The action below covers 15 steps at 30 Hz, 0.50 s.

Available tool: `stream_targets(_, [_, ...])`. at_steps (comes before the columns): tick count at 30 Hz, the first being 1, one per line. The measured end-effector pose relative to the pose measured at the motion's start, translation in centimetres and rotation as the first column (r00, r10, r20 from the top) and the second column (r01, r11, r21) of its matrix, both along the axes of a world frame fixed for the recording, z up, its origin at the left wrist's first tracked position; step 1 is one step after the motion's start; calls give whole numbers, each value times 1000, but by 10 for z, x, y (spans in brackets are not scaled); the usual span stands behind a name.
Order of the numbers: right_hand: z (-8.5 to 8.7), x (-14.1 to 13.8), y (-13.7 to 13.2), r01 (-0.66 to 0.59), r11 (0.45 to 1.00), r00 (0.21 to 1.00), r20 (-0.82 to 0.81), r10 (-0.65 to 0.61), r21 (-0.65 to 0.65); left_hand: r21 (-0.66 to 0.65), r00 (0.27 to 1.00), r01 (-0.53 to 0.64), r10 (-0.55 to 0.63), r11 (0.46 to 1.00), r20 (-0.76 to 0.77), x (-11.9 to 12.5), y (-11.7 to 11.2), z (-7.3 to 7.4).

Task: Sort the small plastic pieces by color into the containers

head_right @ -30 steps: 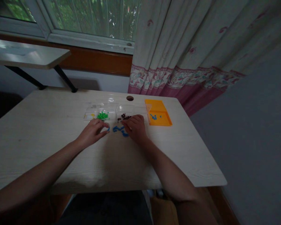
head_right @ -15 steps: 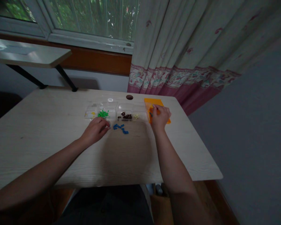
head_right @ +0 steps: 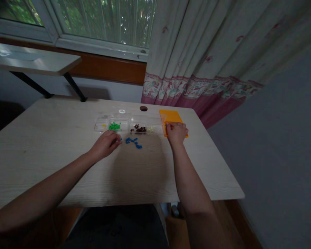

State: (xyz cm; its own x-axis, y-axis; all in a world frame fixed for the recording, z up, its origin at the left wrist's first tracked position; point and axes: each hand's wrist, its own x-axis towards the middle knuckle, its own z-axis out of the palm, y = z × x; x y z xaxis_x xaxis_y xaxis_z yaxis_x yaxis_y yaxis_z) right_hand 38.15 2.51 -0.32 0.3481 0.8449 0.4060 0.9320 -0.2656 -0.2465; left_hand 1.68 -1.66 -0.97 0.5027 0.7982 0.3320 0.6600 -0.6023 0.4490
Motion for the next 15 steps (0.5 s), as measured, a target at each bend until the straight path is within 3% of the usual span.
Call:
stream_targets(5, [2,0,0,-3,991,992,-121,19,131,-2,1000,-9,9,1000,-8,0,0,0])
stream_targets(10, [12,-16,-6,-73,961,988,-114,107,267,-17,1000,-21,21,1000,-21,0,-1,0])
stream_targets(15, [17,-43,-15,-308,889,947,18,321,338,-22,999,-25,26,999,31,1,-2,2])
